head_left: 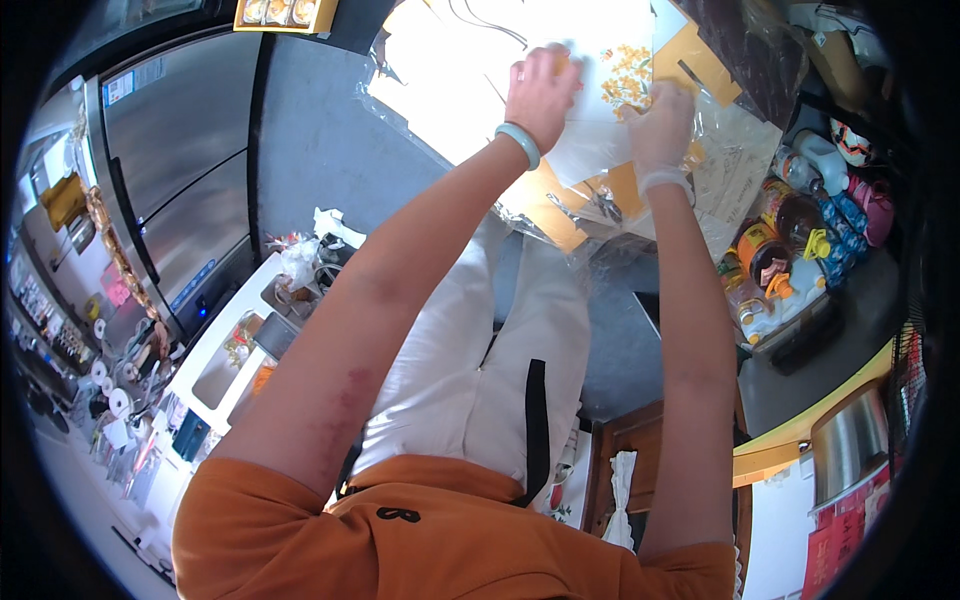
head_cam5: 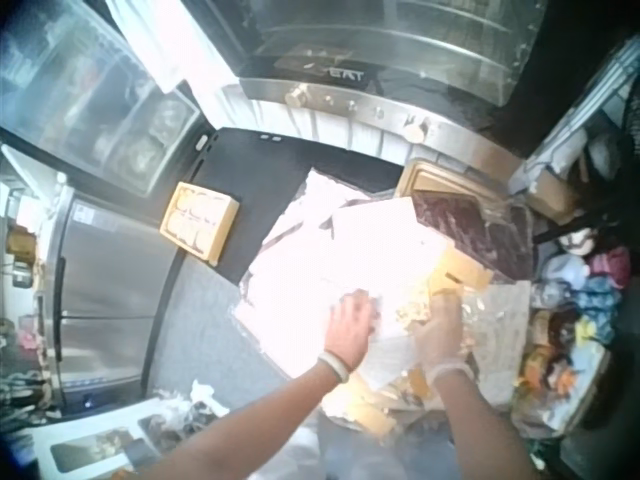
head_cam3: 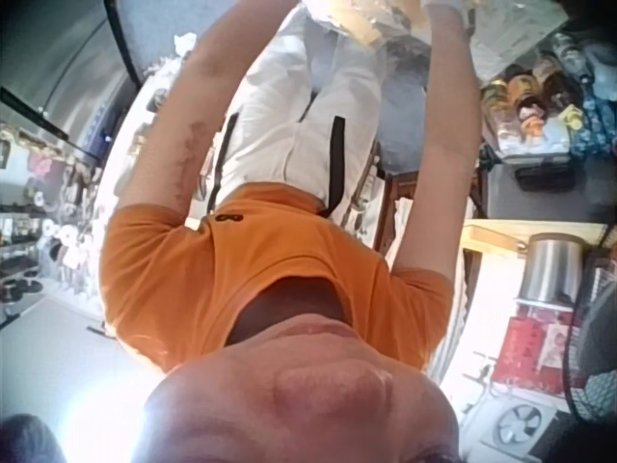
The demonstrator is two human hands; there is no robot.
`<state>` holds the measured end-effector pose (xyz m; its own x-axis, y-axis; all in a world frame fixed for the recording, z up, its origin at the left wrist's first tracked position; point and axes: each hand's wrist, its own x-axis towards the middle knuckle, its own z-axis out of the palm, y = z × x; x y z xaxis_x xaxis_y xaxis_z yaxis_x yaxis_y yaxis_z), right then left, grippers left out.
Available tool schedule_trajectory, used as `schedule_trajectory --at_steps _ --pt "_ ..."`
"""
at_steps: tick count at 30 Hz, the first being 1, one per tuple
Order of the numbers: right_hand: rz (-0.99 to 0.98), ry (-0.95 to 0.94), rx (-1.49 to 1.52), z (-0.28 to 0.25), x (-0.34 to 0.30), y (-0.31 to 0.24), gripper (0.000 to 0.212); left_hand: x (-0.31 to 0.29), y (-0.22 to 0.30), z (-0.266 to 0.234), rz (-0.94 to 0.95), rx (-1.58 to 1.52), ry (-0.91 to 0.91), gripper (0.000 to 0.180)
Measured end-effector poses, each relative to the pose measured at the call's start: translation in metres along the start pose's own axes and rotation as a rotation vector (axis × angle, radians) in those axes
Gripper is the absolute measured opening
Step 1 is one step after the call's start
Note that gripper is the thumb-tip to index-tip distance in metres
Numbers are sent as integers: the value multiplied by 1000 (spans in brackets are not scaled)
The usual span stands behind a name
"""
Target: The person assembles cardboard bakery boxes by hand, inserting items into a box and folding the tabs to secure it.
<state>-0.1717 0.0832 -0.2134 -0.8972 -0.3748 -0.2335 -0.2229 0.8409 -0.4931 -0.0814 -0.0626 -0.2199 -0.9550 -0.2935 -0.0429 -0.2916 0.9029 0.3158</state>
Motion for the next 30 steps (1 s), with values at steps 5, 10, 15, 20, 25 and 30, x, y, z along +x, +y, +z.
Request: schedule_trajectory --at_steps 5,10,15,20,25,30 --pt "-667 -105 -132 -4 2 12 36 -7 -6 7 307 -19 -57 45" --pt "-964 -176 -417 -5 16 24 24 2 -7 8 402 91 -197 44" --pt "-1004 -342 -598 -9 24 17 17 6 -9 10 519 247 -264 37" --pt "-1185 -181 -722 -23 21 9 3 8 -5 -15 493 130 -129 27" --pt "-1224 118 -513 -69 35 -22 7 34 -14 -63 563 67 169 25" --pt "-1007 -46 19 -118 61 -63 32 52 -13 -109 633 44 266 32"
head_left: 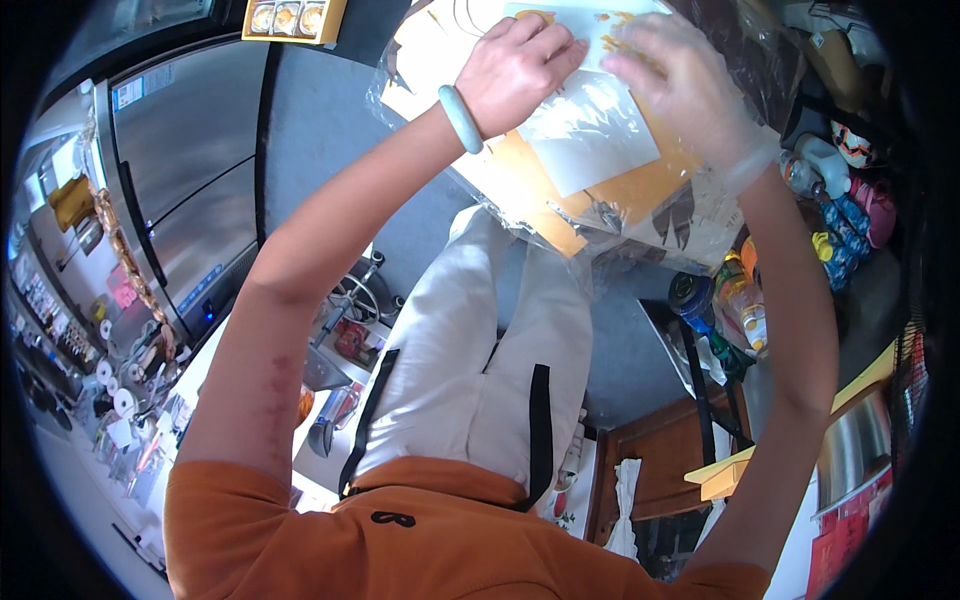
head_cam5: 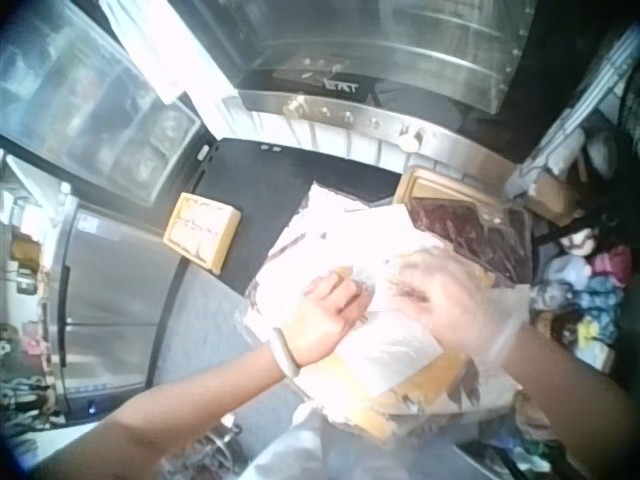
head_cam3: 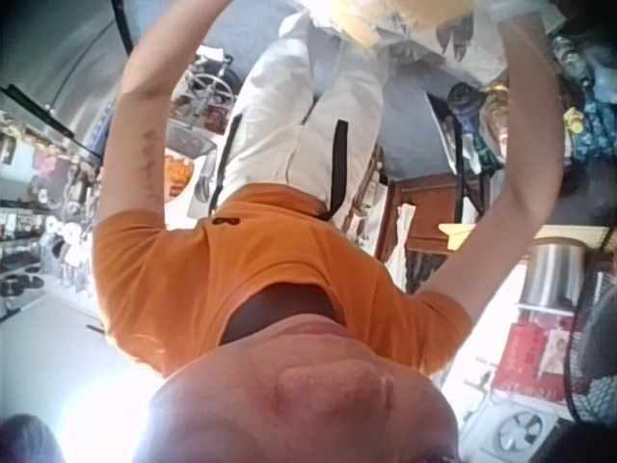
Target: The person assembles cardboard bakery boxes by hand, inserting items into a box and folding the tabs to secure it.
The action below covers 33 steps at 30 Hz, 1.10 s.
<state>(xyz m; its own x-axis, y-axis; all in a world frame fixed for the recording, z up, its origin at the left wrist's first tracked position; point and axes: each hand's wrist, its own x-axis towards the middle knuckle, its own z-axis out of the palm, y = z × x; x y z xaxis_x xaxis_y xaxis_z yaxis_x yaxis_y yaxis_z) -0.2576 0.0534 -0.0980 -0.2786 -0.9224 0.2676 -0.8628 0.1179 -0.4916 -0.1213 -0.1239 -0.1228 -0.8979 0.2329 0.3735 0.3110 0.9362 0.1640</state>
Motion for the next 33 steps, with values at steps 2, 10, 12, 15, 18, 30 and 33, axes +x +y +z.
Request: schedule_trajectory --at_steps 2,10,12,15,18,30,33 --pt "145 -45 142 -19 22 -2 24 -2 -3 -7 47 36 -1 34" --pt "685 -678 537 59 12 56 81 -18 9 14 86 37 -105 32" --pt "605 -672 190 76 3 46 84 -33 12 29 68 32 -166 30" --pt "515 -704 -150 82 1 25 81 -58 19 54 8 44 -343 29" --pt "488 -580 -305 109 -16 17 71 -75 29 77 -92 79 -526 30" --pt "446 -320 -504 133 -28 3 40 -38 -12 92 -260 -68 -551 62" --pt "294 -277 -613 141 -53 -2 24 -37 -2 78 -108 26 -460 26"
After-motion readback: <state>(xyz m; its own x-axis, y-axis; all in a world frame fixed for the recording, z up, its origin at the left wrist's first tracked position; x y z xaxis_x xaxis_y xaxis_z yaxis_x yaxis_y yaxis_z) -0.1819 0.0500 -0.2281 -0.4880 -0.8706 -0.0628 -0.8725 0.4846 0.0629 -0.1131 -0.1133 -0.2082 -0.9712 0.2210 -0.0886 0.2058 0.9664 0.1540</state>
